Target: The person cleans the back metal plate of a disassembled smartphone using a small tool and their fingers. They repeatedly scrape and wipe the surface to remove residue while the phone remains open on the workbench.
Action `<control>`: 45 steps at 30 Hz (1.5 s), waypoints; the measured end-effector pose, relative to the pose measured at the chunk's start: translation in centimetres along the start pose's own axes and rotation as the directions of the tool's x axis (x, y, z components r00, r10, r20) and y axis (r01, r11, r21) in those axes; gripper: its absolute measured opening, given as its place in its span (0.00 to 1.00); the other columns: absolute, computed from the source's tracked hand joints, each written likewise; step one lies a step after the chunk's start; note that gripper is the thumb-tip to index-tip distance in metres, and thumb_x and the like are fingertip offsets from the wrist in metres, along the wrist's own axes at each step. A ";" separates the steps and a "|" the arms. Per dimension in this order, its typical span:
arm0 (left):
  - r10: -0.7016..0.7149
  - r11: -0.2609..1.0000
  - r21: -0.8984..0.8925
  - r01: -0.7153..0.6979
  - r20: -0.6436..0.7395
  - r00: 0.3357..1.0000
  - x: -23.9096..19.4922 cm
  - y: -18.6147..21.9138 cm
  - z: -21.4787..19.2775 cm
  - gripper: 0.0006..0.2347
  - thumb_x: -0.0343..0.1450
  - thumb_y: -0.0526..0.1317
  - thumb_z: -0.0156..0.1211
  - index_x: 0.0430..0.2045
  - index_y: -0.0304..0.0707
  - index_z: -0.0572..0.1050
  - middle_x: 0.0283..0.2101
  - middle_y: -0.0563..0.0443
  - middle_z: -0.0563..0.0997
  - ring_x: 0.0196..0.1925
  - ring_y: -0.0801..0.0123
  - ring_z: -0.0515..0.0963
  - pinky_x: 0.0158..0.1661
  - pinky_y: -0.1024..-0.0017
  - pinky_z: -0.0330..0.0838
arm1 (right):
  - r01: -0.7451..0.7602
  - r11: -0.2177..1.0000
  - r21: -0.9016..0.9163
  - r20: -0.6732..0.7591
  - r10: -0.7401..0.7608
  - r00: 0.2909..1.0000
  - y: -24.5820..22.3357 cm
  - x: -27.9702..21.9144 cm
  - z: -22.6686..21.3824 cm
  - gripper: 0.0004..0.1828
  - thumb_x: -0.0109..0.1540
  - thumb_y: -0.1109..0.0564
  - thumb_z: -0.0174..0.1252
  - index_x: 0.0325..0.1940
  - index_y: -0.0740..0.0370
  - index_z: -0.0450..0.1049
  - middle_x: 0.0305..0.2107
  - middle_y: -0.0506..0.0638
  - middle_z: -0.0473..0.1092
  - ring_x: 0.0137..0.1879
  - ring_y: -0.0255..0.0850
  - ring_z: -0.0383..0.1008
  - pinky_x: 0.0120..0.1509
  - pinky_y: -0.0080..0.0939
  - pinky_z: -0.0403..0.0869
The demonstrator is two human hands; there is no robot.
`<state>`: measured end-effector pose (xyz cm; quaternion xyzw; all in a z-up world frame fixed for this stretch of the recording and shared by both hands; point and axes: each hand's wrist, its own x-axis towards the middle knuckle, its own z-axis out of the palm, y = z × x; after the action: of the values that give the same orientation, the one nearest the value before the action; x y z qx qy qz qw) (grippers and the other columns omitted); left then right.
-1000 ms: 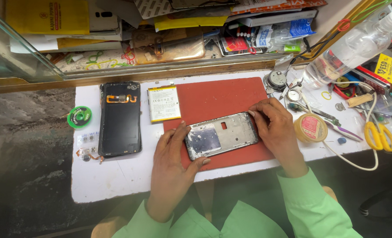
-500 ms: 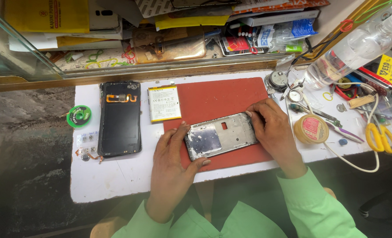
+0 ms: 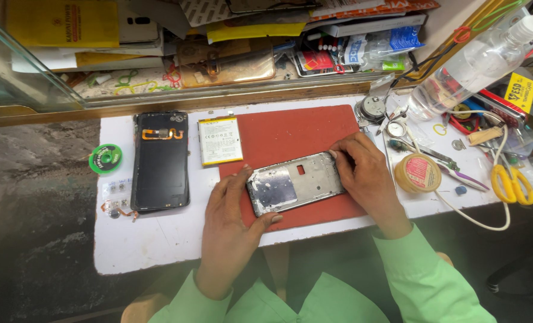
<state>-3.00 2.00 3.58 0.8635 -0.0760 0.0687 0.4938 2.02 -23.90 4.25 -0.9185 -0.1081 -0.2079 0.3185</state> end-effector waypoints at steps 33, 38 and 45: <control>0.058 0.998 -0.006 -0.059 -0.030 0.998 -0.2 -0.7 0.1 0.39 0.55 0.47 0.79 0.60 0.33 0.66 0.60 0.38 0.74 0.64 0.47 0.69 0.61 0.56 0.64 | -0.041 0.993 -0.110 -0.148 0.024 0.989 -1.8 -1.0 -0.1 0.05 0.63 0.65 0.63 0.43 0.66 0.81 0.35 0.53 0.77 0.35 0.39 0.77 0.41 0.36 0.74; 0.061 0.998 -0.029 -0.062 -0.055 0.997 -0.3 -0.6 0.2 0.38 0.55 0.46 0.79 0.59 0.33 0.67 0.58 0.39 0.75 0.63 0.47 0.71 0.60 0.56 0.65 | -0.115 0.992 0.055 -0.188 0.123 0.974 -6.1 -2.6 2.7 0.05 0.62 0.64 0.64 0.42 0.66 0.80 0.34 0.54 0.73 0.34 0.41 0.76 0.39 0.39 0.73; 0.055 0.997 -0.051 -0.060 -0.083 0.995 -0.3 -0.7 0.3 0.38 0.53 0.44 0.80 0.59 0.34 0.67 0.56 0.39 0.76 0.60 0.48 0.73 0.58 0.58 0.68 | -0.160 0.980 0.119 -0.216 0.183 0.959 -9.6 -2.5 5.7 0.05 0.62 0.63 0.63 0.41 0.65 0.81 0.33 0.52 0.75 0.34 0.40 0.77 0.39 0.39 0.74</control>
<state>-3.15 2.14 2.78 0.8438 -0.0824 0.1162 0.5173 -1.63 -13.11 4.25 -0.8776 -0.0017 -0.2766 0.3915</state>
